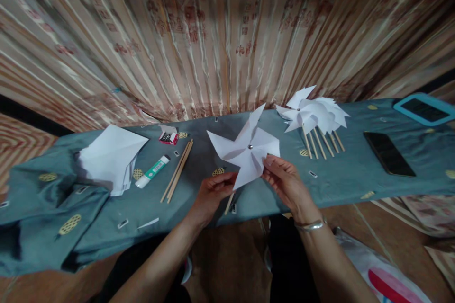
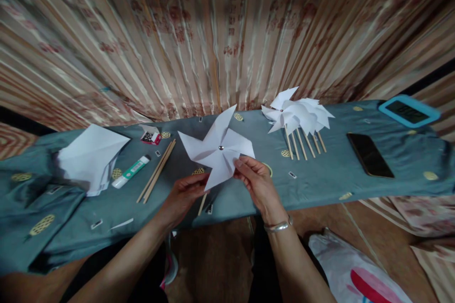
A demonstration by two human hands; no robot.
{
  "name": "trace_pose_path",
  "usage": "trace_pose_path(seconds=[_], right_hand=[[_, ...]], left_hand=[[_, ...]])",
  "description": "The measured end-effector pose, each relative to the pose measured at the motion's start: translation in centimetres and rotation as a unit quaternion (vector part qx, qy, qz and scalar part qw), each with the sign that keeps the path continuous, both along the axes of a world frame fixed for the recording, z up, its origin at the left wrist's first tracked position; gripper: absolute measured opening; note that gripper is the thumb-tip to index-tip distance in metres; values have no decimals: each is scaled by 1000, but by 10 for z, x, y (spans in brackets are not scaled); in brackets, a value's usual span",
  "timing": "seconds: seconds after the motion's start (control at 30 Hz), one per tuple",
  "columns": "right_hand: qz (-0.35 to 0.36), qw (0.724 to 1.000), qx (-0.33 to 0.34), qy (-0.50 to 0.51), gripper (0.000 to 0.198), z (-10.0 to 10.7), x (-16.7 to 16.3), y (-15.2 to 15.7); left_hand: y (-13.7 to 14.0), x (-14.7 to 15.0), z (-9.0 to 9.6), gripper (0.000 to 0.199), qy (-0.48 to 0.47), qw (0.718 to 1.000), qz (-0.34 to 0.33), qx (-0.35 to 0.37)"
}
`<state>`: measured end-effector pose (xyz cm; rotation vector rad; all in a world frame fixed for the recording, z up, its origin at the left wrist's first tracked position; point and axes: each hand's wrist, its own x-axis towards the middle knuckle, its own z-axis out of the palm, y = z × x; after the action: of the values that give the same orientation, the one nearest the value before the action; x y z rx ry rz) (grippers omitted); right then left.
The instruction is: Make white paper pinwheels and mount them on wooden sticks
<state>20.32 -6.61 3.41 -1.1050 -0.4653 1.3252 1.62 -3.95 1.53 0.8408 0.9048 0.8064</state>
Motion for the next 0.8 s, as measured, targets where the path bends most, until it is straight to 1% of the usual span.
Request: trace_pose_path(seconds=[0.07, 0.2, 0.3, 0.4, 0.5, 0.57, 0.63, 0.7, 0.8], right_hand=[[3, 1000, -4, 10, 29, -1, -4, 0], [15, 1000, -9, 15, 30, -1, -14, 0], [55, 998, -1, -19, 27, 4, -18, -4], [87, 994, 8, -69, 29, 10, -7, -9], [59, 995, 6, -77, 33, 12, 15, -11], [-18, 997, 20, -78, 29, 10, 27, -8], [-69, 993, 34, -85, 27, 7, 34, -4], [-82, 992, 41, -88, 28, 3, 34, -1], [-66, 993, 45, -83, 29, -2, 28, 3]], left_hand=[[0, -1, 1, 33, -1, 1000, -10, 7], [-2, -3, 3, 30, 0, 1000, -4, 2], [-3, -5, 5, 22, -7, 1000, 3, 6], [-3, -8, 8, 20, -16, 1000, 15, 11], [-1, -11, 8, 20, -10, 1000, 24, 8], [-1, -12, 7, 21, -7, 1000, 22, 3], [-2, -13, 6, 21, -7, 1000, 12, 0], [-4, -12, 4, 21, -7, 1000, 0, -2], [-5, -10, 3, 21, 2, 1000, -17, -6]])
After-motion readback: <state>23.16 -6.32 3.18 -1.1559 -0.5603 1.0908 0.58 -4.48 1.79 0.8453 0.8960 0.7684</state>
